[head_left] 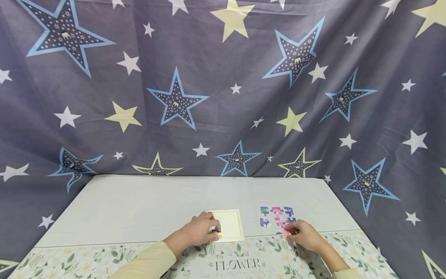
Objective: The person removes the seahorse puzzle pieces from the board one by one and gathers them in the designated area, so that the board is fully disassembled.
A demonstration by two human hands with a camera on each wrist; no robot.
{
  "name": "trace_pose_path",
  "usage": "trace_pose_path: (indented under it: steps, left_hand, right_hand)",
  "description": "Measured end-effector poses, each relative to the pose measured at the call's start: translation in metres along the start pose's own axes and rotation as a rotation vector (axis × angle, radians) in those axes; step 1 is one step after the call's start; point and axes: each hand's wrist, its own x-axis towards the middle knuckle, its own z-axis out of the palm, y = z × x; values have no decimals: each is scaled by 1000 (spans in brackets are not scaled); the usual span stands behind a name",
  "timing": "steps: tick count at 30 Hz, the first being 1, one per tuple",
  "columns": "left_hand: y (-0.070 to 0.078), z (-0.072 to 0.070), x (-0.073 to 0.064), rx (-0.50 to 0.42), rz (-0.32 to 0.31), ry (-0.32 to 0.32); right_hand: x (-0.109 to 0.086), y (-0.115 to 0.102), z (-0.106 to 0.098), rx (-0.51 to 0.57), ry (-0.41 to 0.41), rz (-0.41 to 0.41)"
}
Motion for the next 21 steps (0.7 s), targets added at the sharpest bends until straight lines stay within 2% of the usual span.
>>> trace_pose_path:
  steps: [10, 21]
  left_hand:
    - [-2, 0, 0, 6, 8, 1]
    - [-1, 0, 0, 4, 13, 9]
  right_hand:
    - [1, -6, 2, -6, 47, -11]
    - [15, -34, 17, 51, 61, -59]
